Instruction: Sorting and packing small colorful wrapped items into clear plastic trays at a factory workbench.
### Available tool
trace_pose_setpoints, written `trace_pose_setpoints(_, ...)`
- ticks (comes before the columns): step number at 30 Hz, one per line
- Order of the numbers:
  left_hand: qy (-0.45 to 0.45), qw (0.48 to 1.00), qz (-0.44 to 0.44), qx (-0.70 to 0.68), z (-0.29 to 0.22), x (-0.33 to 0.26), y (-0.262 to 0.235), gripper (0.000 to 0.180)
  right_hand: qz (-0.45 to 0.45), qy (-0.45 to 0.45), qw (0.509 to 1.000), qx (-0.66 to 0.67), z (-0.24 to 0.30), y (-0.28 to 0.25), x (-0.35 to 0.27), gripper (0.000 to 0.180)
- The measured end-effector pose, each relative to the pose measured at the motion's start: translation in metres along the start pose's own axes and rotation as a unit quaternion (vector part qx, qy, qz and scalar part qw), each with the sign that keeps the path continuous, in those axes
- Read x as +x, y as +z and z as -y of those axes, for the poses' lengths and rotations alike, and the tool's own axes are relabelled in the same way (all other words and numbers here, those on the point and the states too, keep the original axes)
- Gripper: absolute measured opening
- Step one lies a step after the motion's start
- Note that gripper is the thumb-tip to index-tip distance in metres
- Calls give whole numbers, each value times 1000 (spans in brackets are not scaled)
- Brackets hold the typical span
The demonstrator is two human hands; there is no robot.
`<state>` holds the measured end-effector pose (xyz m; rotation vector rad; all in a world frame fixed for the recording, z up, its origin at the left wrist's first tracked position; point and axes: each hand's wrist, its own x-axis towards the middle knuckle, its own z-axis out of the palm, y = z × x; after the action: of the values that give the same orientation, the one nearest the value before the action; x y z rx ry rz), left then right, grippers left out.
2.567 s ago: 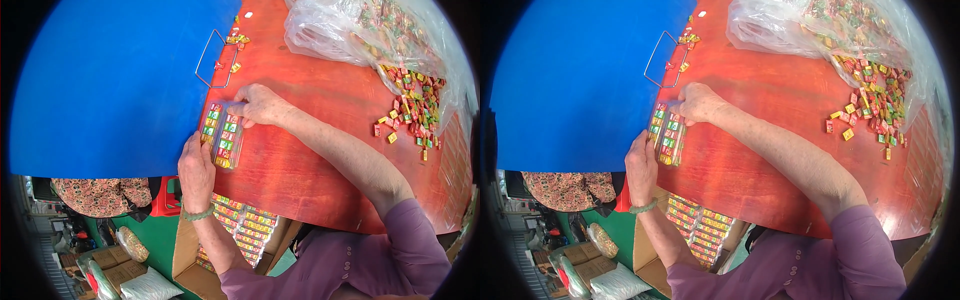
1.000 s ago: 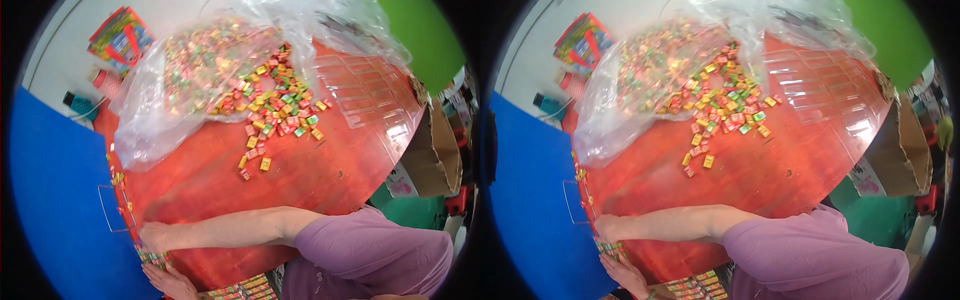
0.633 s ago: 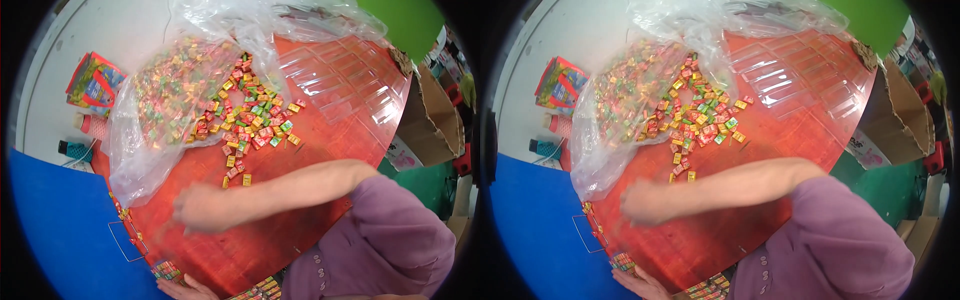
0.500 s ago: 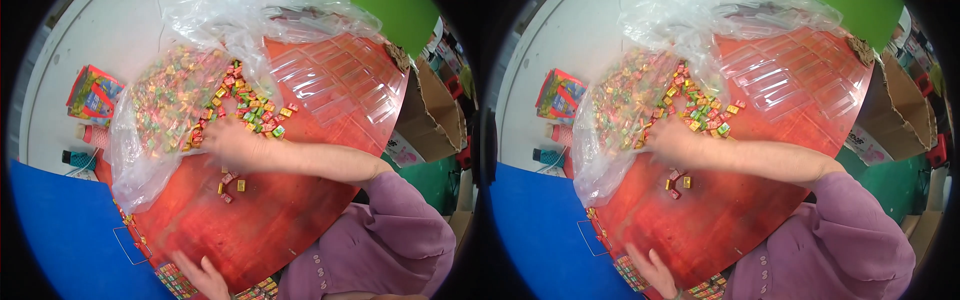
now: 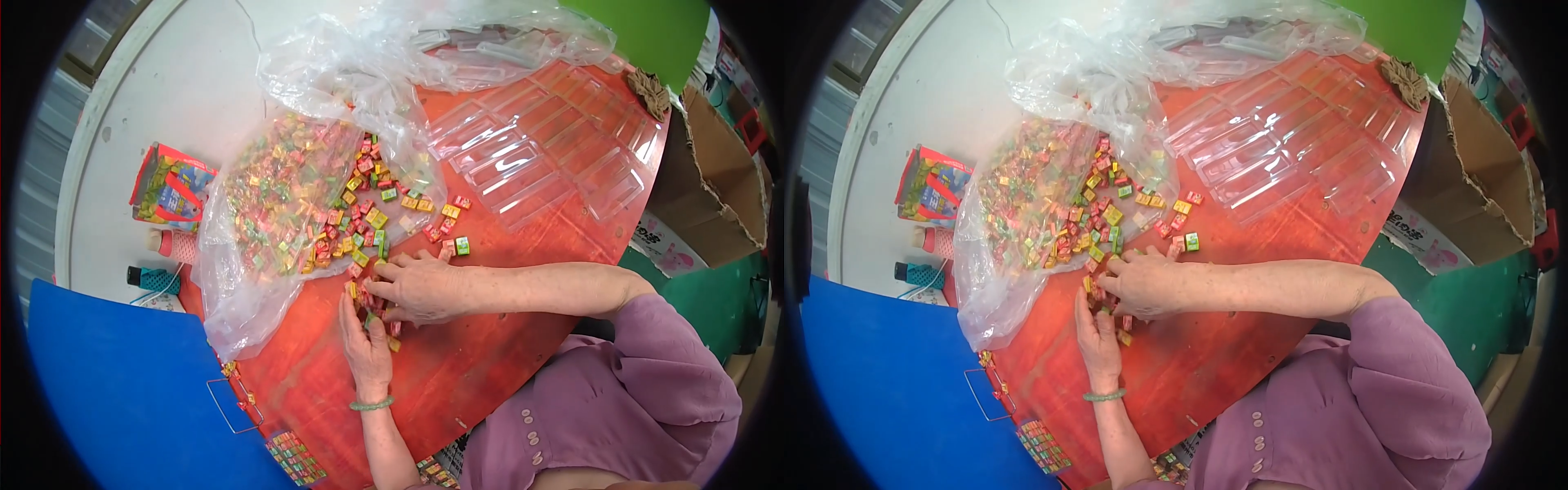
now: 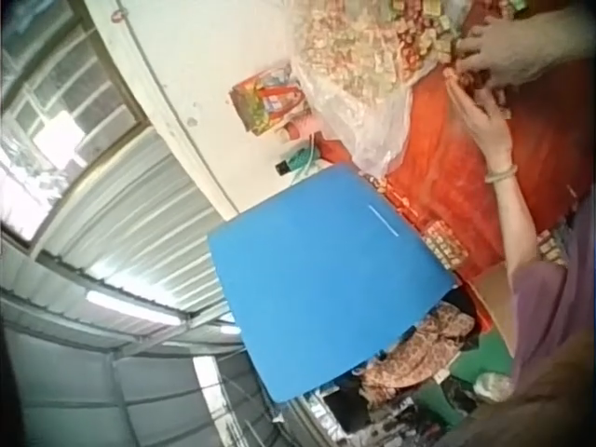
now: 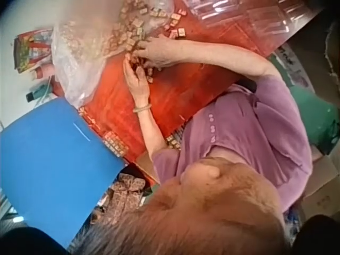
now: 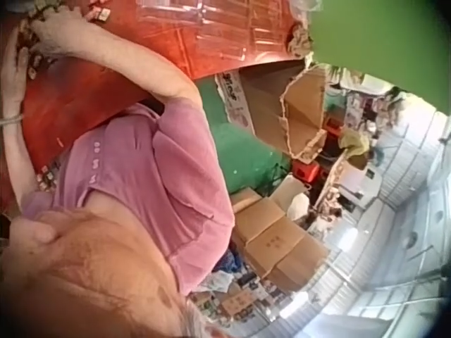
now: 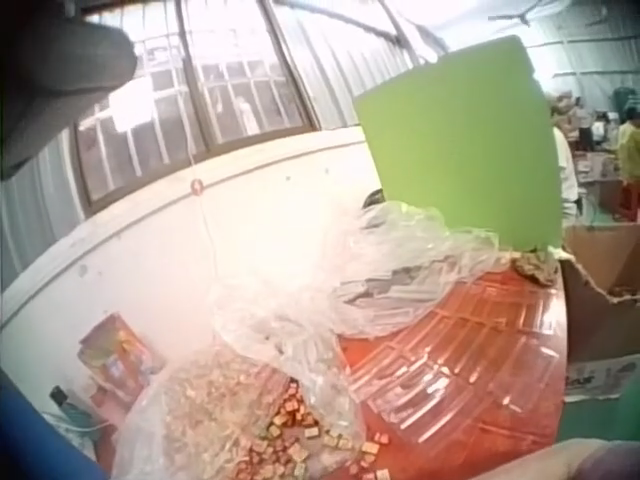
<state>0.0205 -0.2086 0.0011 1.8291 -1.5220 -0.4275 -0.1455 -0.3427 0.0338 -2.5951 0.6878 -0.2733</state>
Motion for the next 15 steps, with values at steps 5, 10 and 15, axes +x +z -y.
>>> trace_pose_setpoints(5, 95, 987, -13, 127, -5, 1, 9, 73, -160, 42, 984, -65, -51, -4, 28, 62)
trace_pose_setpoints(10, 86, 989, 12, 116, 4, -2, 2, 76, -164, 132, 965, -159, -63, 1, 48, 56)
trace_pose_setpoints(15, 97, 991, 8, 93, 5, -1, 1, 79, -137, 65, 973, -174, -24, 15, 18, 47)
